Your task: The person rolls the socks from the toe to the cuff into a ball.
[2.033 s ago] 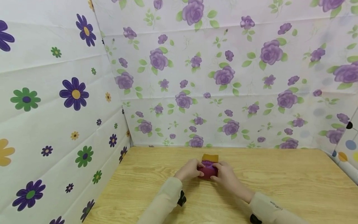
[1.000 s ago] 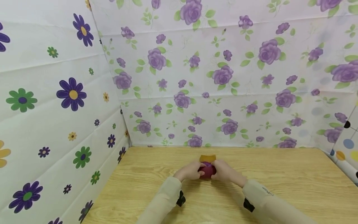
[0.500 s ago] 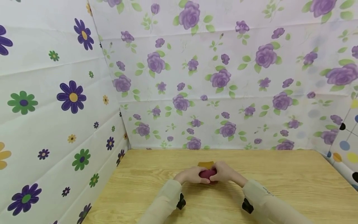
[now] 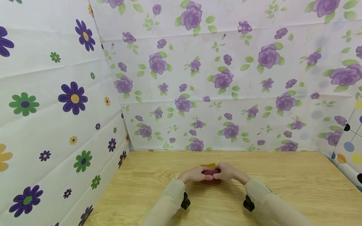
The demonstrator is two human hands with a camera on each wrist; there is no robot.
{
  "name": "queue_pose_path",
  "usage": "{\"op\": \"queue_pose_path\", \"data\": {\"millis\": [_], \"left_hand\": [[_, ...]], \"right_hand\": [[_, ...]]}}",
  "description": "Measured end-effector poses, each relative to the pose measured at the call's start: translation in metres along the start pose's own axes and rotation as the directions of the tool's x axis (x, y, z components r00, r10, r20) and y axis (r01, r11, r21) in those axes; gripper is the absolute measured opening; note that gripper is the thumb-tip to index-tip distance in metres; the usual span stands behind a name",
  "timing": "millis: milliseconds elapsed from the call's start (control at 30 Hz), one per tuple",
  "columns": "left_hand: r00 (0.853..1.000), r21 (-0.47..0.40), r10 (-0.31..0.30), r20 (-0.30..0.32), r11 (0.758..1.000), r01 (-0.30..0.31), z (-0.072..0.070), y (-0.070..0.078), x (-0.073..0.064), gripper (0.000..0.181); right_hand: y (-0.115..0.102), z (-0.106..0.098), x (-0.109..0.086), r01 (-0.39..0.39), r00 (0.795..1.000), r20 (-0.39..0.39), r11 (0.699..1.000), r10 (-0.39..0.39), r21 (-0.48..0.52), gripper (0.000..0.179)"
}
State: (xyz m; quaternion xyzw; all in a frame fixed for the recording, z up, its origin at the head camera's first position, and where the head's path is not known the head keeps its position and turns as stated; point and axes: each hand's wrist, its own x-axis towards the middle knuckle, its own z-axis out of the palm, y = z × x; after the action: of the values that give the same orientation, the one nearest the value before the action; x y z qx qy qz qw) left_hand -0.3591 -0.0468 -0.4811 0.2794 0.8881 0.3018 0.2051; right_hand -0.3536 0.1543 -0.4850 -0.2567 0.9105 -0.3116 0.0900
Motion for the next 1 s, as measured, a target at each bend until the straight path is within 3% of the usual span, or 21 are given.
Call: {"op": "queue_pose_path", "data": {"millis": [167, 267, 333, 400, 533, 667, 800, 900, 1000], "left_hand": [[0.994, -0.200, -0.081, -0.075, 0.978, 0.065, -0.001, -0.002, 0.001, 0.040], [0.982, -0.322, -0.140, -0.124, 0.942, 0.093, 0.001, -0.003, 0.002, 0.040], [0.970, -0.337, -0.183, -0.162, 0.934, 0.120, 0.003, -0.002, 0.003, 0.041], [0.951, -0.338, -0.236, -0.202, 0.928, 0.159, 0.004, 0.000, 0.004, 0.040], [0.895, -0.370, -0.359, -0.266, 0.895, 0.249, 0.007, 0.003, 0.004, 0.038], [0.845, -0.433, -0.420, -0.331, 0.863, 0.260, 0.010, 0.007, 0.005, 0.040], [0.800, -0.439, -0.456, -0.389, 0.856, 0.274, 0.013, 0.008, 0.008, 0.043], [0.785, -0.444, -0.478, -0.393, 0.847, 0.293, 0.013, 0.009, 0.012, 0.051], [0.774, -0.453, -0.492, -0.399, 0.839, 0.301, 0.013, 0.011, 0.016, 0.056]], "right_hand": [[0.001, -0.004, 0.004, -0.060, 0.998, 0.016, 0.997, 0.059, 0.050, 0.018], [0.001, -0.004, 0.004, -0.137, 0.991, 0.014, 0.986, 0.136, 0.093, 0.015], [0.002, -0.003, 0.005, -0.166, 0.986, 0.000, 0.980, 0.167, 0.108, 0.017], [0.003, -0.001, 0.005, -0.188, 0.981, -0.014, 0.974, 0.192, 0.125, 0.020], [0.004, 0.004, 0.007, -0.216, 0.975, -0.025, 0.963, 0.223, 0.163, 0.018], [0.002, 0.007, 0.007, -0.232, 0.967, -0.064, 0.954, 0.248, 0.190, 0.017], [-0.003, 0.010, 0.004, -0.243, 0.954, -0.132, 0.951, 0.271, 0.193, 0.022], [-0.007, 0.012, 0.001, -0.244, 0.937, -0.215, 0.956, 0.276, 0.163, 0.029], [-0.014, 0.014, -0.001, -0.201, 0.914, -0.345, 0.977, 0.215, 0.074, 0.031]]}}
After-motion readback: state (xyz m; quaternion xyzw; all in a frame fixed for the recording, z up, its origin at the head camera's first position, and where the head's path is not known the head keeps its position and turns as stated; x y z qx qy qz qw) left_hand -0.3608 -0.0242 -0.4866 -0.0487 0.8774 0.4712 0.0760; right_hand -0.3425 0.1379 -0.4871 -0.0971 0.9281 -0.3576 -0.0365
